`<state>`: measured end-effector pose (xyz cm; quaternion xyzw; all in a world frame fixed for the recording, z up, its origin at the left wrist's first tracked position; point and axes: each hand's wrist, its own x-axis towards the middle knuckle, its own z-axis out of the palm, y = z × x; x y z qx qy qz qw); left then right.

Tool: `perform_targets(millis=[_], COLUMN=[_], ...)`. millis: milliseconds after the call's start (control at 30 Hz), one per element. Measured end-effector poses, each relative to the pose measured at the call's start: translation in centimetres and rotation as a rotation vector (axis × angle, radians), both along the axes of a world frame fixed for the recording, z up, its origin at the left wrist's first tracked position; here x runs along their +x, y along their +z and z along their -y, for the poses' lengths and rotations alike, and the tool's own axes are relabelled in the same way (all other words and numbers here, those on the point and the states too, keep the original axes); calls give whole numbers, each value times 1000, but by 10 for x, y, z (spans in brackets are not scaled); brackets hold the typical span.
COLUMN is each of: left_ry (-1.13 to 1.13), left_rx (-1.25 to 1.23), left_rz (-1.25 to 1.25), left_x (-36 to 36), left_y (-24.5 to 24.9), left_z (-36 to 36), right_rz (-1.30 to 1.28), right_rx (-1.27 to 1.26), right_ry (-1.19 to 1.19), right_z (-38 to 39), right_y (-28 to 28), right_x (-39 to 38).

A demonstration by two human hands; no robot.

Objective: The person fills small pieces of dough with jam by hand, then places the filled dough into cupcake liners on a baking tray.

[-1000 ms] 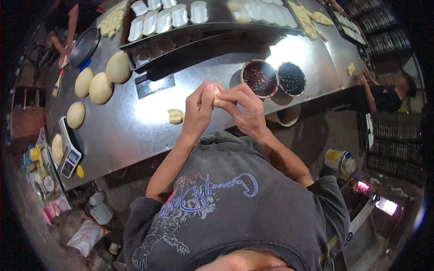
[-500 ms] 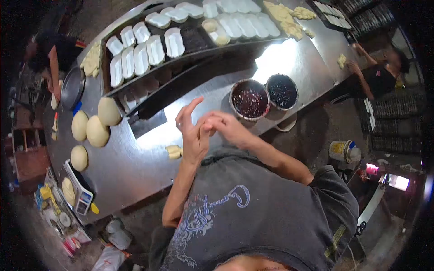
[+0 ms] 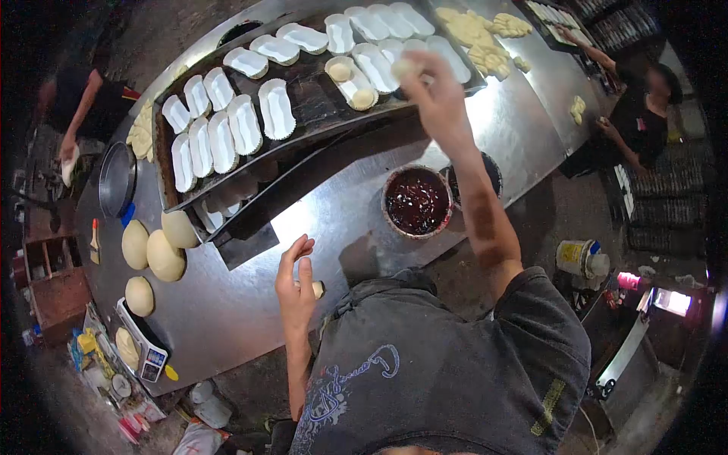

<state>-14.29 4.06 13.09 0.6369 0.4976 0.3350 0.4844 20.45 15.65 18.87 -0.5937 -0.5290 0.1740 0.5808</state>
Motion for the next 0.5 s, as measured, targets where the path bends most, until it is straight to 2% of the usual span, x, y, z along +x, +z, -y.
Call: perform_targets(millis=[67, 167, 267, 367, 433, 500], left_ry=[46, 67, 66, 126, 260, 497], left_rx=[31, 64, 152, 121, 91, 105], left_rz=[20, -8, -47, -125, -268, -219], left_x=[-1, -3, -15, -48, -87, -127], left_y=[-2, 0, 4, -8, -29, -71], left_z=[-1, 1, 11, 32, 45, 54], right_rz=[94, 561, 636, 232, 28, -5], right_rx=[304, 201, -305, -119, -215, -322], right_ry=[-198, -158, 20, -116, 3, 165], right_z=[-28, -67, -49, 7, 40, 78], right_y=[-4, -77, -85, -52, -62, -82], right_x=[4, 39, 36, -14, -35, -72])
